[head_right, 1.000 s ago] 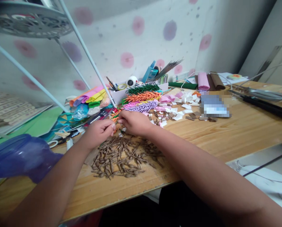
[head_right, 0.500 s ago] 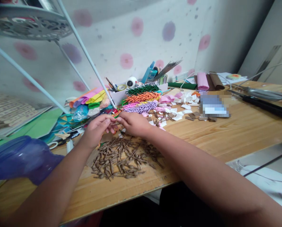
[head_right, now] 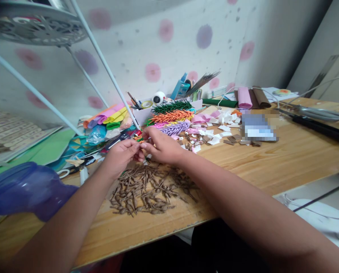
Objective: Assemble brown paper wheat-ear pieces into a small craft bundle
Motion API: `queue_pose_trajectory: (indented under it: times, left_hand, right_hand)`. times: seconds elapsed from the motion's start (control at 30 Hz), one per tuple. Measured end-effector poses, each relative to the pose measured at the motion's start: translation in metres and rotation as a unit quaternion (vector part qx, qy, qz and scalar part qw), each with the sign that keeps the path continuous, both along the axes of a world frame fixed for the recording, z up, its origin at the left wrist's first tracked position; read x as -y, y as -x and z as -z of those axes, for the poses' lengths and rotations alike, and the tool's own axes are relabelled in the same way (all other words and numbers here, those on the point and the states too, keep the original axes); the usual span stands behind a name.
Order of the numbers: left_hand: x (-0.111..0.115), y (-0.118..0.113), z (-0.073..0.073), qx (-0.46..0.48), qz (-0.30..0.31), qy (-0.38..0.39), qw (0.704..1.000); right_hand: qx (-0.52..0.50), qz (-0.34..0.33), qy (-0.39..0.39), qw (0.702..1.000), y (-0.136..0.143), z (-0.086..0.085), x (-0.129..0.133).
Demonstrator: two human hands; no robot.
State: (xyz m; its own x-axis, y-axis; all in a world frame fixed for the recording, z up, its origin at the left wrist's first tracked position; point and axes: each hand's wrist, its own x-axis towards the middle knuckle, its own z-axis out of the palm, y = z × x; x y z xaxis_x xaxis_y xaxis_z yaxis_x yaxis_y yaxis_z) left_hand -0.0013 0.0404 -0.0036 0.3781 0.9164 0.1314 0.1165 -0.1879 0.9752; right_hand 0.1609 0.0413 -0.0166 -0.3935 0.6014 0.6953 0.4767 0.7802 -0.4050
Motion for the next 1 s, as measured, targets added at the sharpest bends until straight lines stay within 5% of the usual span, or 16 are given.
queue_pose_trajectory:
  times: [0.23, 0.5, 0.67, 0.73, 0.83, 1.0]
  left_hand:
    - [-0.001, 0.000, 0.000, 0.004, -0.010, 0.003, 1.000]
    - [0.001, -0.001, -0.003, 0.009, -0.018, 0.017, 1.000]
    - [0.002, -0.002, -0.004, 0.018, -0.020, 0.015, 1.000]
    - [0.001, -0.002, -0.002, 0.010, -0.027, -0.011, 1.000]
    - [0.000, 0.000, 0.000, -0.055, -0.056, -0.127, 0.989]
    - [0.001, 0.009, -0.002, -0.249, -0.056, -0.414, 0.874]
  right_hand:
    - [0.131, 0.005, -0.114, 0.985, -0.006, -0.007, -0.002]
    - [0.167, 0.090, -0.106, 0.976, -0.002, -0.004, -0.003]
    - [0.146, 0.048, -0.068, 0.986, -0.003, -0.007, -0.005]
    - [0.122, 0.008, -0.022, 0.992, -0.003, -0.009, -0.005]
    - [0.013, -0.069, 0.155, 0.985, 0.000, -0.011, -0.004]
    - [-0.168, -0.141, 0.427, 0.877, 0.008, -0.012, 0.002]
